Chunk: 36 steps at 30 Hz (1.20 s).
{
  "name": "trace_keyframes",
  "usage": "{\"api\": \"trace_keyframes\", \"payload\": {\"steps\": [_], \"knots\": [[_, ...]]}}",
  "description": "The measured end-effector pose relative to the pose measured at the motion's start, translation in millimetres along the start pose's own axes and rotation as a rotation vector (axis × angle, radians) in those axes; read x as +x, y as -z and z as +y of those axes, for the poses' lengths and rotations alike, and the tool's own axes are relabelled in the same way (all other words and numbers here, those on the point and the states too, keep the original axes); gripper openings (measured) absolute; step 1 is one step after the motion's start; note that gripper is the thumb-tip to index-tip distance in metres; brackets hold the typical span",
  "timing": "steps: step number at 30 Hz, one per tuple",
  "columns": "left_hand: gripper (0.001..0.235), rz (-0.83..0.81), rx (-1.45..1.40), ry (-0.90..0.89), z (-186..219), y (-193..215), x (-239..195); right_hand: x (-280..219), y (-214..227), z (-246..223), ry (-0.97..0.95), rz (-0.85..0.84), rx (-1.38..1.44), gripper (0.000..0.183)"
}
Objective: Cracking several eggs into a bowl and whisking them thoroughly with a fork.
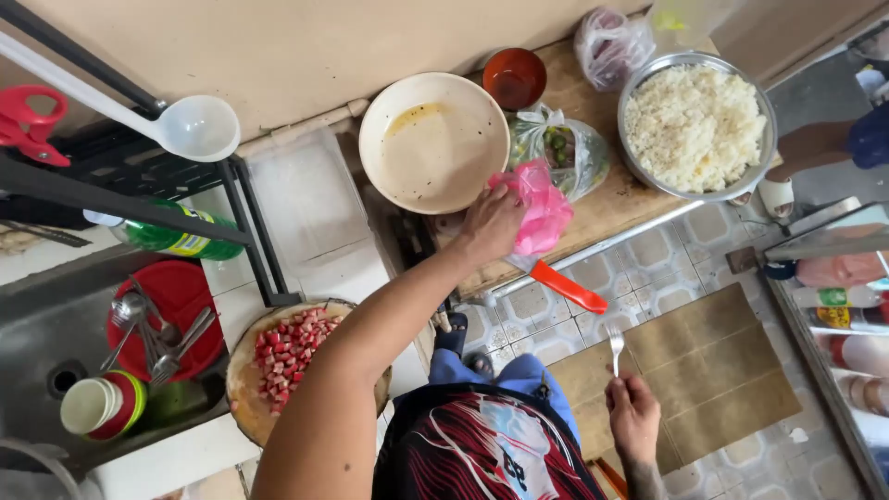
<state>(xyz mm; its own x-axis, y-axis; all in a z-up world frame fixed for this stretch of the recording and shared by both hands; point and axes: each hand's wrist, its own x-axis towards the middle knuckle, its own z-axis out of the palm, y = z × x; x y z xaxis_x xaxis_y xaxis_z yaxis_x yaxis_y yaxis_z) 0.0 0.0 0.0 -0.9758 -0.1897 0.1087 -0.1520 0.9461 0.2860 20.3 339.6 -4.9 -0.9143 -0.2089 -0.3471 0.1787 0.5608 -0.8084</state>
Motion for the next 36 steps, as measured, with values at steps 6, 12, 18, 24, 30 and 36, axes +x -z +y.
{"api": "trace_keyframes", "payload": {"steps": [6,12,18,24,30,36], "knots": [[0.042,0.157,-0.295,0.093,-1,-3,-10,48,-25,-107,0.113,-0.186,0.214,0.015],[0.046,0.6,-0.843,0.365,6,47,-26,140,-53,-128,0.538,-0.374,0.282,0.023],[0.061,0.736,-1.583,0.813,-62,29,-23,164,-89,-211,0.906,-0.427,0.125,0.03],[0.051,0.74,-1.622,0.803,-73,16,-9,186,-131,-240,1.319,-0.381,-0.021,0.021],[0.045,0.814,-1.743,0.788,-75,15,-2,173,-138,-257,1.346,-0.346,0.412,0.021],[0.043,0.859,-1.738,0.795,-73,4,-7,171,-148,-242,1.225,-0.465,0.09,0.019]]}}
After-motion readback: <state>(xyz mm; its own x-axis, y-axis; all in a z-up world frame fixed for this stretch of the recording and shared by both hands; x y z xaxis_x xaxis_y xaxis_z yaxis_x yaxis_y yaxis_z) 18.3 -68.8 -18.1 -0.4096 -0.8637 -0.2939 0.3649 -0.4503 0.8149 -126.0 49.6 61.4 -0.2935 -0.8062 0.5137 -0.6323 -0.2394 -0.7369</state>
